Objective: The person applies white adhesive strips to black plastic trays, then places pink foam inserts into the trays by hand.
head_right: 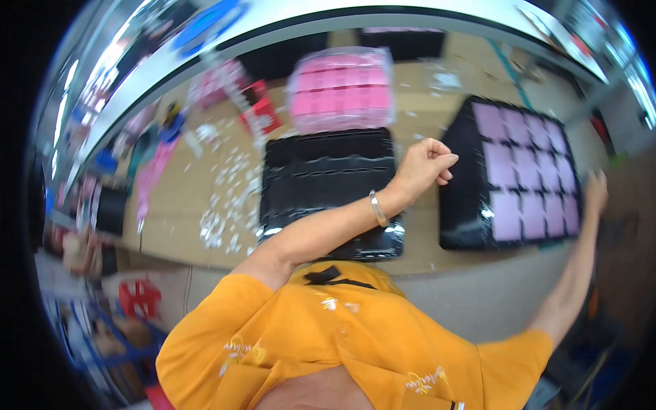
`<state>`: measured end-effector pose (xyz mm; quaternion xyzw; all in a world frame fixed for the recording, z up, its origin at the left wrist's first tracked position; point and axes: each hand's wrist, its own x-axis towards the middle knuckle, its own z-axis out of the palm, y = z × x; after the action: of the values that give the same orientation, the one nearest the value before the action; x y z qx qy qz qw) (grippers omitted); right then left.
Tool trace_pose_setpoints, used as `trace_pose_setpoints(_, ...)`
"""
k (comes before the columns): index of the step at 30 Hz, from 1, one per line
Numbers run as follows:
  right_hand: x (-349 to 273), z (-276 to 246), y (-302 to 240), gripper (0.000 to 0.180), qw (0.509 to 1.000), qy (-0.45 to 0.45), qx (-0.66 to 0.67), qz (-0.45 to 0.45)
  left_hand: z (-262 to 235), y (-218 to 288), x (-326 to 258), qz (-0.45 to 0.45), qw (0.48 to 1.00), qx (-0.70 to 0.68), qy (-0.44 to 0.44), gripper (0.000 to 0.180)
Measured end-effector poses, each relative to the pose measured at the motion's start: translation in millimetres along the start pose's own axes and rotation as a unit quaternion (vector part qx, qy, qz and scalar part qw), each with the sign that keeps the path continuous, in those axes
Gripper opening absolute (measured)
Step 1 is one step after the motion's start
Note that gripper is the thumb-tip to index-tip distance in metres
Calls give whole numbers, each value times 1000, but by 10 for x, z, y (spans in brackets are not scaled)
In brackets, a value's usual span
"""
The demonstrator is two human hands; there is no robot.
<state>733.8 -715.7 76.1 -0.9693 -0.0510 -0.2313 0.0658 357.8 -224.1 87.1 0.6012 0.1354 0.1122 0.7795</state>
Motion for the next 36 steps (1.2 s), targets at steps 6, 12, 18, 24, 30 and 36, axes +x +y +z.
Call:
trace_pose_setpoints(6,-526,-606,-779,46,971,-6,237,12,-2794,226,-705,257,792,259,490,31)
trace_pose_setpoints(12,-1405,-1578,-3244,40,892,-60,405,-192,-4959,-245,-368,199,815,434,329,54)
trace_pose_setpoints(18,-2652,-1887,-5059,37,818,-187,476,-262,-4809,-480,-698,-24,904,394,164,60)
trace_pose_setpoints(24,-3476,-1406,-6129,32,731,-354,533,-237,-4646,-379,-1198,-16,971,142,193,32)
trace_pose_setpoints(30,-4494,-849,-7094,38,651,-523,522,-171,-4283,-347,-1662,28,982,-27,187,21)
trace_pose_setpoints(36,-4792,-751,-7408,27,650,-538,520,-138,-4121,-414,-1826,98,973,5,210,28)
